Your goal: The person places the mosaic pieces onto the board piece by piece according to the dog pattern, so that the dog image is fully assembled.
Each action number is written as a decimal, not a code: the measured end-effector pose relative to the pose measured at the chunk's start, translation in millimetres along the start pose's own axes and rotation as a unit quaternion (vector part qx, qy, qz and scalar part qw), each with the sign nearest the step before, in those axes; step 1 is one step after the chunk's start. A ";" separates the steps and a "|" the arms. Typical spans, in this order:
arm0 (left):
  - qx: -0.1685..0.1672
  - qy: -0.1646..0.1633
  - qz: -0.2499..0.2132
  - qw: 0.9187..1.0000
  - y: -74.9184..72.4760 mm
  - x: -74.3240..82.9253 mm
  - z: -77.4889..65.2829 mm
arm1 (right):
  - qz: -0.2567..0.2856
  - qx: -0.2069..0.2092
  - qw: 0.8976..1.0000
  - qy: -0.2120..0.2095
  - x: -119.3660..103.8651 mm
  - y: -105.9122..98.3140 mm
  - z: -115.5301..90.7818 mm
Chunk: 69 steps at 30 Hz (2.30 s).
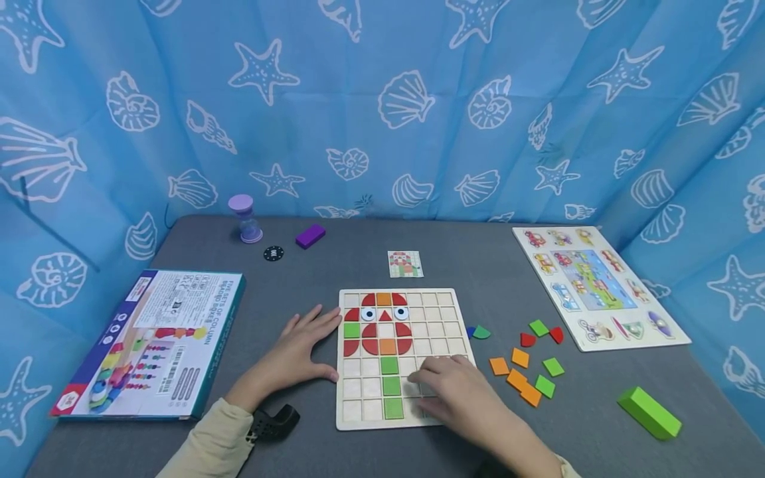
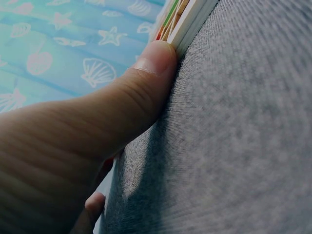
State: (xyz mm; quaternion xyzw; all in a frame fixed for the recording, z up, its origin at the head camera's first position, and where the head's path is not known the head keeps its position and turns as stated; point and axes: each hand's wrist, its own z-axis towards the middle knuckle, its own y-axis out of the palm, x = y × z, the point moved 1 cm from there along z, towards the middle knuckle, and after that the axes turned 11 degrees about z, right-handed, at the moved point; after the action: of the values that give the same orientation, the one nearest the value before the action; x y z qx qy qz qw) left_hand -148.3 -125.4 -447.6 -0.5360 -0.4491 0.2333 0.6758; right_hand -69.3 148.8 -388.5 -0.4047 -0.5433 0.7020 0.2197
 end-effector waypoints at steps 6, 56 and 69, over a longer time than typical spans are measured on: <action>0.000 -0.002 -0.002 1.000 -0.3 1.5 -0.2 | -0.034 0.065 0.994 0.077 52.0 -20.6 -27.7; -0.005 -0.005 -0.002 1.000 -3.5 3.7 0.2 | -0.015 -0.003 1.000 0.023 12.8 7.5 40.0; 0.005 0.004 -0.002 1.000 -3.2 2.4 -0.2 | -0.014 -0.004 1.000 0.026 12.0 10.9 42.8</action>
State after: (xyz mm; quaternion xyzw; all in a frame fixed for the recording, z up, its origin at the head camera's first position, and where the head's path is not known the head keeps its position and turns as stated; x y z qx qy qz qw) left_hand -147.5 -124.6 -443.7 -0.5327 -0.4457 0.2323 0.6809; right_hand -109.3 129.4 -399.2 -0.4164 -0.5453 0.6861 0.2419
